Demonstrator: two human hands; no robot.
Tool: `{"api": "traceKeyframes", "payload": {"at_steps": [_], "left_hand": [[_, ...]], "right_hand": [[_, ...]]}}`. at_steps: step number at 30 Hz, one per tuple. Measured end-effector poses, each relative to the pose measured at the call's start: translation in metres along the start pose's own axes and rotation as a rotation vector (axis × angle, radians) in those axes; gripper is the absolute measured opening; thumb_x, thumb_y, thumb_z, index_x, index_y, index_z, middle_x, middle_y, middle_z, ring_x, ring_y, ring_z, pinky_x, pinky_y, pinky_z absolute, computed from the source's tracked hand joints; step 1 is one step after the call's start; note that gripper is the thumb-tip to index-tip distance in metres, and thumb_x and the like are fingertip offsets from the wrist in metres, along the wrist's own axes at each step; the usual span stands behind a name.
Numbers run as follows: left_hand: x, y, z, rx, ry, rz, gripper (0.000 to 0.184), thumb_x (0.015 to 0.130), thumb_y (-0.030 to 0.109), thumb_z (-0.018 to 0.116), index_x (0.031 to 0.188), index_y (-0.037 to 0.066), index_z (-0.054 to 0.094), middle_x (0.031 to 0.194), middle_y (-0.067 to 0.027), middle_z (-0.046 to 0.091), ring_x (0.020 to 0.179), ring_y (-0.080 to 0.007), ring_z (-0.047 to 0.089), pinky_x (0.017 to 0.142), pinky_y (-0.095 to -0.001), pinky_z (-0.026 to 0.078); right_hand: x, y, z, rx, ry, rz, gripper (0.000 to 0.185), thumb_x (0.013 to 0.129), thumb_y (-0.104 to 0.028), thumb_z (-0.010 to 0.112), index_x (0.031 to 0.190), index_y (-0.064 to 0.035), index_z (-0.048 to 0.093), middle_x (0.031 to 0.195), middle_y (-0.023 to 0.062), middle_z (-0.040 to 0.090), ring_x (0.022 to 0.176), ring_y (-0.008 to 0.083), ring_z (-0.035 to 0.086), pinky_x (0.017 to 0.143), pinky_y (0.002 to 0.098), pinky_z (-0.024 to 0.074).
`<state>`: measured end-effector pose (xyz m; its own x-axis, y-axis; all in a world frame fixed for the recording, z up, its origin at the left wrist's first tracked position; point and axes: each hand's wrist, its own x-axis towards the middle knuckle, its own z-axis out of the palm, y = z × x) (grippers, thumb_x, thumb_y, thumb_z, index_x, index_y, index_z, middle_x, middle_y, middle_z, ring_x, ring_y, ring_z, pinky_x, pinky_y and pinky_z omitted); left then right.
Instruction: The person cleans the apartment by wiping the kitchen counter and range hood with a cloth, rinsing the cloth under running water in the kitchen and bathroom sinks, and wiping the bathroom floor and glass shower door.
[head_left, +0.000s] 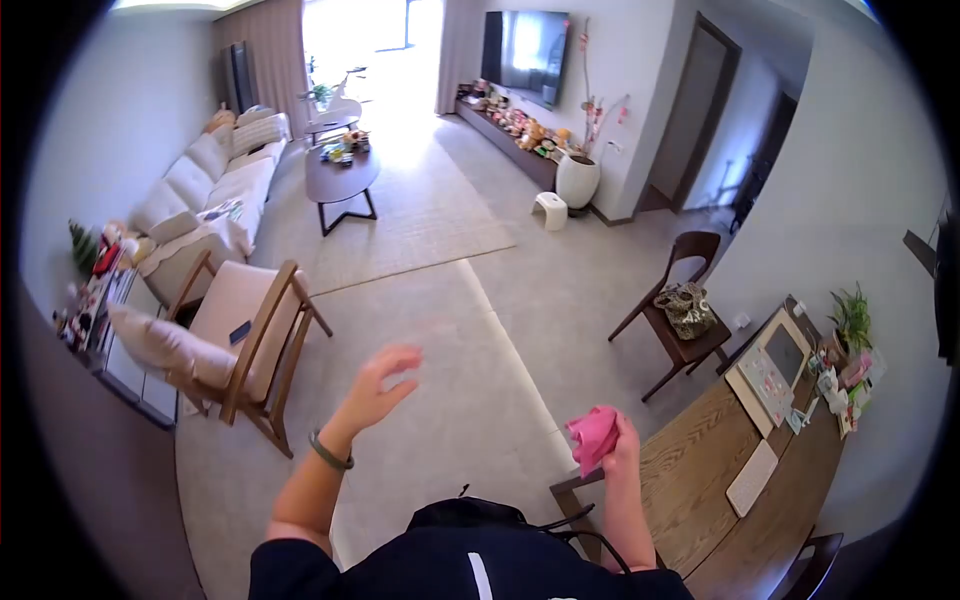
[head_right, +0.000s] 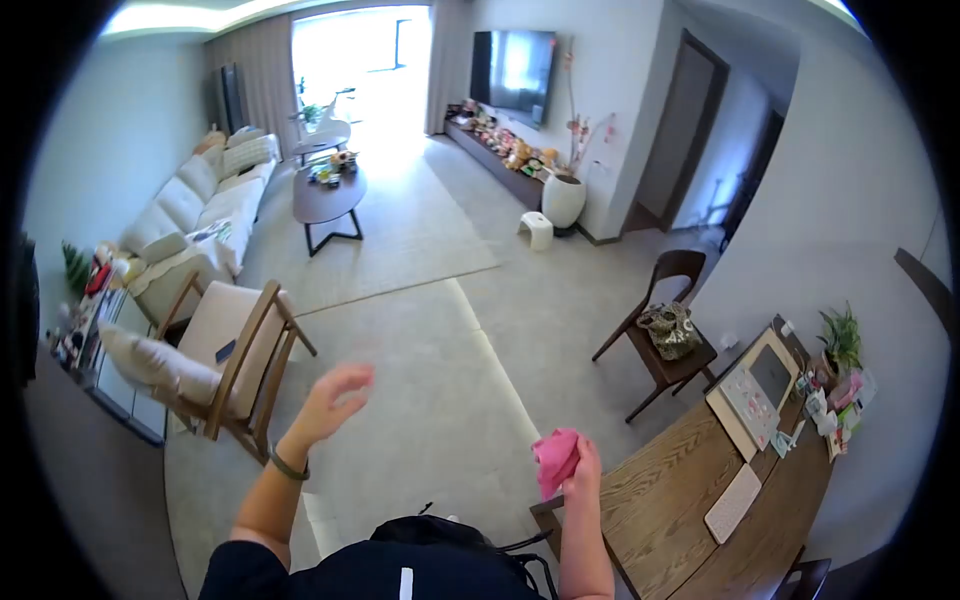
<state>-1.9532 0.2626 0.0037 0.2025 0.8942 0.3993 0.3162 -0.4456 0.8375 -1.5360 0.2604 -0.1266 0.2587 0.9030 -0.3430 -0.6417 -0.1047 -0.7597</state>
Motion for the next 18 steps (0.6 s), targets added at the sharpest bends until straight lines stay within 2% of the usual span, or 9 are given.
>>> {"api": "traceKeyframes", "payload": {"at_steps": [3, 4, 5, 6, 8, 11, 12, 16, 18], "left_hand": [[-0.059, -0.109, -0.004, 0.061, 0.069, -0.250, 0.021, 0.082, 0.002, 0.062, 0.103, 0.000, 0.063, 0.096, -0.0079, 0.063, 0.089, -0.0151, 0.061, 0.078, -0.0284, 0.050], [-0.080, -0.120, -0.003, -0.029, 0.118, -0.488, 0.017, 0.086, 0.005, 0.059, 0.100, -0.001, 0.064, 0.088, -0.0068, 0.065, 0.083, -0.0142, 0.062, 0.075, -0.0279, 0.050], [-0.107, -0.149, -0.002, -0.145, 0.206, -0.532, 0.016, 0.088, 0.007, 0.055, 0.096, -0.003, 0.065, 0.085, -0.0075, 0.067, 0.078, -0.0146, 0.063, 0.074, -0.0278, 0.050], [-0.110, -0.131, 0.000, -0.244, 0.309, -0.727, 0.023, 0.091, 0.012, 0.049, 0.093, -0.004, 0.065, 0.086, -0.0099, 0.068, 0.079, -0.0154, 0.064, 0.072, -0.0275, 0.050], [-0.137, -0.163, -0.001, -0.314, 0.506, -0.891, 0.031, 0.094, 0.018, 0.044, 0.090, -0.005, 0.065, 0.086, -0.0104, 0.068, 0.078, -0.0152, 0.065, 0.072, -0.0264, 0.050], [-0.102, -0.196, -0.013, -0.182, 0.495, -0.962, 0.034, 0.094, 0.018, 0.043, 0.087, -0.006, 0.065, 0.085, -0.0124, 0.068, 0.078, -0.0168, 0.065, 0.072, -0.0265, 0.050], [-0.072, -0.209, -0.017, -0.184, 0.475, -0.965, 0.034, 0.094, 0.018, 0.043, 0.087, -0.006, 0.065, 0.085, -0.0124, 0.068, 0.078, -0.0168, 0.065, 0.072, -0.0265, 0.050], [0.120, -0.255, -0.041, -0.006, 0.188, -0.549, 0.028, 0.092, 0.013, 0.045, 0.092, -0.003, 0.068, 0.084, -0.0100, 0.069, 0.078, -0.0167, 0.064, 0.074, -0.0258, 0.047], [0.243, -0.233, -0.036, 0.043, 0.074, -0.340, 0.024, 0.091, 0.010, 0.048, 0.094, -0.004, 0.067, 0.082, -0.0101, 0.068, 0.081, -0.0171, 0.063, 0.076, -0.0259, 0.046]], "right_hand": [[0.044, -0.013, 0.029, 0.045, -0.028, -0.101, 0.023, 0.097, -0.019, 0.041, 0.104, -0.0022, 0.055, 0.104, 0.0117, 0.061, 0.098, 0.0230, 0.059, 0.087, 0.0369, 0.0480], [0.056, -0.016, 0.037, 0.057, -0.012, -0.114, 0.023, 0.097, -0.019, 0.041, 0.104, -0.0022, 0.055, 0.104, 0.0117, 0.061, 0.098, 0.0230, 0.059, 0.087, 0.0369, 0.0480], [0.068, -0.019, 0.045, 0.074, 0.021, -0.080, 0.020, 0.097, -0.019, 0.042, 0.100, -0.0030, 0.054, 0.102, 0.0114, 0.061, 0.095, 0.0232, 0.060, 0.084, 0.0376, 0.0493], [0.082, -0.021, 0.052, 0.092, 0.054, -0.045, 0.018, 0.097, -0.019, 0.043, 0.096, -0.0038, 0.052, 0.099, 0.0110, 0.060, 0.091, 0.0233, 0.060, 0.081, 0.0384, 0.0505], [0.116, -0.012, 0.048, 0.116, 0.064, -0.038, 0.020, 0.096, -0.021, 0.042, 0.098, -0.0039, 0.053, 0.101, 0.0116, 0.060, 0.093, 0.0245, 0.060, 0.082, 0.0393, 0.0500], [0.155, -0.014, 0.056, 0.161, 0.155, -0.007, 0.024, 0.095, -0.022, 0.042, 0.102, -0.0031, 0.055, 0.106, 0.0128, 0.061, 0.096, 0.0266, 0.060, 0.086, 0.0409, 0.0488], [0.167, -0.016, 0.061, 0.191, 0.220, 0.008, 0.026, 0.094, -0.022, 0.043, 0.104, -0.0021, 0.056, 0.108, 0.0134, 0.061, 0.098, 0.0274, 0.059, 0.088, 0.0417, 0.0481], [0.211, -0.033, 0.064, 0.258, 0.179, -0.047, 0.029, 0.092, -0.021, 0.044, 0.106, 0.0003, 0.058, 0.109, 0.0134, 0.061, 0.100, 0.0272, 0.059, 0.090, 0.0423, 0.0472], [0.211, -0.057, 0.089, 0.336, 0.344, -0.130, 0.029, 0.091, -0.021, 0.046, 0.104, 0.0018, 0.059, 0.106, 0.0134, 0.063, 0.100, 0.0266, 0.059, 0.089, 0.0419, 0.0475]]}}
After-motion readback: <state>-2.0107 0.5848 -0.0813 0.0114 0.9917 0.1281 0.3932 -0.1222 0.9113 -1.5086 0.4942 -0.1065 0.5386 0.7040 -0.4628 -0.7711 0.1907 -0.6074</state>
